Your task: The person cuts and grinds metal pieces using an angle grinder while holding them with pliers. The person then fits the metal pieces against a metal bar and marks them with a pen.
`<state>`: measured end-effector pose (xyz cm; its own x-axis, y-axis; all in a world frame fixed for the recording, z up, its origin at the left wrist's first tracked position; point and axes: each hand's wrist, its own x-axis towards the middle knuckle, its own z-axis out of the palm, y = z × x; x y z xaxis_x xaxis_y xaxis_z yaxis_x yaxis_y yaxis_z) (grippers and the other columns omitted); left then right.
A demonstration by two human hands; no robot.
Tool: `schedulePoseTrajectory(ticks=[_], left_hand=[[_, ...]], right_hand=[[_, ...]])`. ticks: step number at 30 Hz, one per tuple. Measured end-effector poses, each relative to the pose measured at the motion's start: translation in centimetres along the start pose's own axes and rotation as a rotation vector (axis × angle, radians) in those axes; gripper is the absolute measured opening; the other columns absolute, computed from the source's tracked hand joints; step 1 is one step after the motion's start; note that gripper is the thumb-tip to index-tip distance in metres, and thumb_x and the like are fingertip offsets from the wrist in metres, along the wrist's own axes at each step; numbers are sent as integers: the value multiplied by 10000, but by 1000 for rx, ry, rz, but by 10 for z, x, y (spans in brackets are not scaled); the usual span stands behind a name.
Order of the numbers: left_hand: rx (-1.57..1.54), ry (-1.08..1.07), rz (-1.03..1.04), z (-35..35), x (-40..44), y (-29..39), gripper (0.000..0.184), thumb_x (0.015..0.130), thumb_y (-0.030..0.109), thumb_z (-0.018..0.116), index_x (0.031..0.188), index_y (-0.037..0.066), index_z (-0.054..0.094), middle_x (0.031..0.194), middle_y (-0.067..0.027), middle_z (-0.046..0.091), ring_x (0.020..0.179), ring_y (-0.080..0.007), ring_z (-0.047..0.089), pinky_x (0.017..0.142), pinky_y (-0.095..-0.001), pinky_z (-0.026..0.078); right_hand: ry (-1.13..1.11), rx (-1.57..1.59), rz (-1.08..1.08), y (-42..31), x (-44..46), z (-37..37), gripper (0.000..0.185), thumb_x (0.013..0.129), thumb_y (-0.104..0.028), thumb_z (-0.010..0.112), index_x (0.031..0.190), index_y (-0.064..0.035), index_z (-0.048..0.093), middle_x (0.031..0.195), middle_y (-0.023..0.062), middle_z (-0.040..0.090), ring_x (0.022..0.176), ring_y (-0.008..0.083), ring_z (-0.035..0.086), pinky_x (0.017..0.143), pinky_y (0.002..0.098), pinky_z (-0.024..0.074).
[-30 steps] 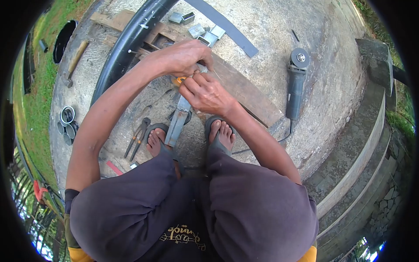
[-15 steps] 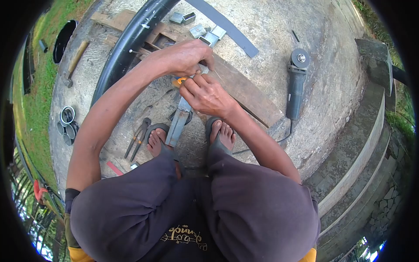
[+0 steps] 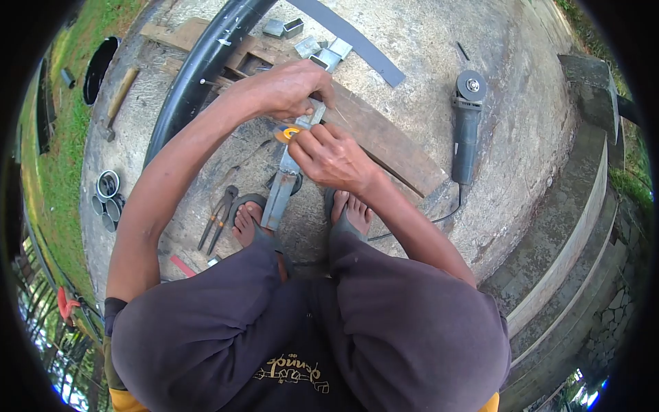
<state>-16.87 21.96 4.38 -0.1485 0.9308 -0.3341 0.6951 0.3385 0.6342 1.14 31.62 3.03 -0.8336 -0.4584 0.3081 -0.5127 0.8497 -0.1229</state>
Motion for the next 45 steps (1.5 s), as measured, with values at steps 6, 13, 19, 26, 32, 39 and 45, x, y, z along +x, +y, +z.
schedulePoseTrajectory(ticks=[6,13,19,26,32,39,45], left_hand=[[2,-3,-10,0,1,0,320,776,-40,782,1080,62,772,1081,-142,742,1087,-324,704,931,-409,571],[48,-16,-3,4,3,0,314,787,-19,789,1090,63,777,1102,-132,739,1110,-325,693,960,-422,561],[54,170,5,12,-19,5,358,863,67,761,1219,101,743,1187,-110,730,1181,-318,663,1057,-436,509],[246,410,-169,49,-33,36,629,840,347,781,1374,72,594,1197,-255,667,1081,-423,685,991,-539,527],[44,469,-415,39,-50,31,572,835,241,720,1369,85,587,1207,-269,655,1072,-477,674,945,-542,546],[162,688,-625,74,-133,-20,562,806,165,711,1339,44,583,1097,-266,655,993,-476,680,882,-568,552],[178,592,-730,126,-159,-48,633,841,179,752,1428,75,540,1232,-248,634,1140,-474,626,965,-546,513]], right_hand=[[44,20,18,8,8,22,199,782,-125,679,962,-61,624,852,37,559,771,184,628,688,339,524],[-88,13,296,4,-69,-16,173,794,-106,719,941,-54,644,837,69,592,747,238,658,654,374,548],[-25,482,884,-38,-81,-32,120,854,-93,730,894,-11,652,750,139,621,675,313,667,596,431,512],[-243,754,841,-52,-78,6,205,899,-168,746,1027,-10,727,859,161,706,733,344,694,669,420,539],[26,536,975,-19,-77,-12,237,891,-170,771,1069,-18,738,933,157,726,805,325,715,757,430,573],[200,-464,1280,122,-182,-36,729,889,-452,803,1394,26,584,1255,269,642,1206,416,598,1044,482,482],[144,214,1550,206,-227,-29,874,713,-512,899,1290,85,625,1227,312,690,1162,408,674,1005,470,509]])
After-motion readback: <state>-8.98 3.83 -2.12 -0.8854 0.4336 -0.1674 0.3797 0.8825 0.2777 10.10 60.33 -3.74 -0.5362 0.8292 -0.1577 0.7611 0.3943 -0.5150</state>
